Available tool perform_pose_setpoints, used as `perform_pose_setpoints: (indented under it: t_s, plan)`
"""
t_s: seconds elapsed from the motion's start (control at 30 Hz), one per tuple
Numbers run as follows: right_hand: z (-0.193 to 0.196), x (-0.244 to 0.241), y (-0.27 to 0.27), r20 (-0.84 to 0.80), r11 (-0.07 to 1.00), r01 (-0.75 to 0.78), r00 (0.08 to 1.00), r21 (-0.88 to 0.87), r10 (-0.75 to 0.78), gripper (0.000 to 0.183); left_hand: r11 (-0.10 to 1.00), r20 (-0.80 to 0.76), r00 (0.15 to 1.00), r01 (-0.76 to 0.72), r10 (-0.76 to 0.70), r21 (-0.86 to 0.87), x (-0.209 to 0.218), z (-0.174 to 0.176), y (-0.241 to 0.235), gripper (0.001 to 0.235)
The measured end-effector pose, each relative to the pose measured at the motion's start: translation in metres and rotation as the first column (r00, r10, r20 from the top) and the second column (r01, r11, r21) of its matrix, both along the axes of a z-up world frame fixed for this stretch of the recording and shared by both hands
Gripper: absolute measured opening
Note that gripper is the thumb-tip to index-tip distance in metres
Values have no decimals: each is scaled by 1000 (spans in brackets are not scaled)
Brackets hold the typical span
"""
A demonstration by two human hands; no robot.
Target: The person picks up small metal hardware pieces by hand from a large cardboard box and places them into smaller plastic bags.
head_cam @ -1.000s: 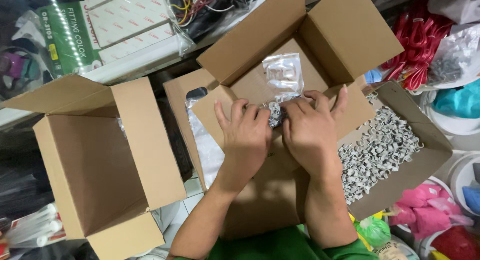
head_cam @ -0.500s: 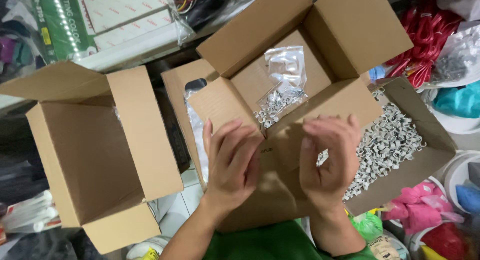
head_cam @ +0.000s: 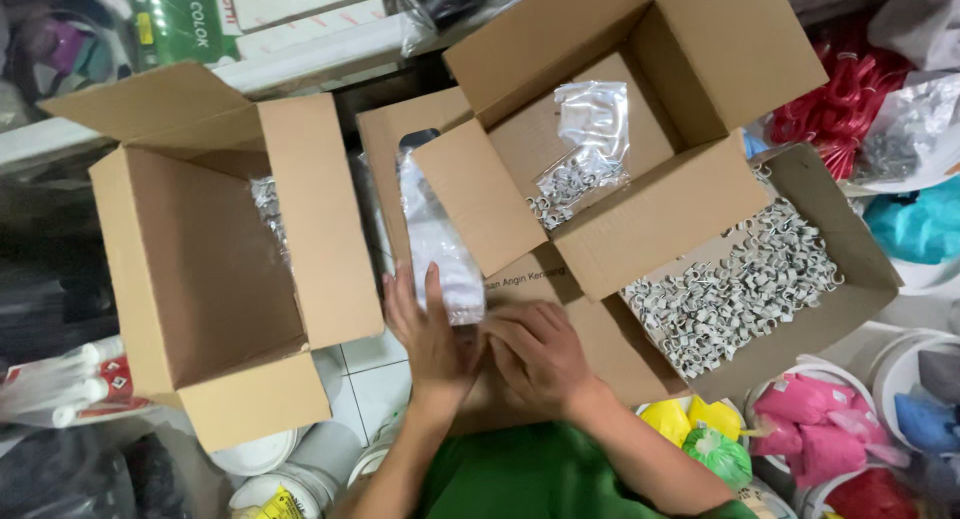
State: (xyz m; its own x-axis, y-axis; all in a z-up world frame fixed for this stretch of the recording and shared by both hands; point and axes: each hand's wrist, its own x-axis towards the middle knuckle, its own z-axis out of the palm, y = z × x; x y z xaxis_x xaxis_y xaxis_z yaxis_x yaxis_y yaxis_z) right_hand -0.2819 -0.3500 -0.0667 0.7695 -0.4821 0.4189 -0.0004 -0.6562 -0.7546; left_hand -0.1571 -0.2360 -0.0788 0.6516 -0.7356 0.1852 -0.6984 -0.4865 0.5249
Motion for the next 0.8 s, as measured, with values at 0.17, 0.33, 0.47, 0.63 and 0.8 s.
perform_pose_setpoints:
  t_s: [0.17, 0.33, 0.47, 0.63, 0.8]
  plan:
    - [-9, 18, 4, -209, 995, -24, 978, -97, 3, 34, 962, -21, 995, -84, 92, 259, 3, -8, -13, 95]
    - [-18, 17, 1, -217, 1000, -25, 976, -14, 21, 37, 982, 92, 994, -76, 61, 174, -2, -9, -11, 88]
    - [-20, 17, 0, -182, 999, -26, 983, 28, 30, 40, 977, 82, 995, -77, 62, 197, -8, -4, -3, 86]
    - [-16, 21, 2, -171, 999, -1, 985, 51, 10, 46, 977, 53, 998, -46, 35, 209, -11, -3, 19, 89]
    - [-21, 25, 10, -205, 998, 51, 978, 36, -43, 52, 945, -44, 999, 1, 15, 328, -14, -3, 46, 98]
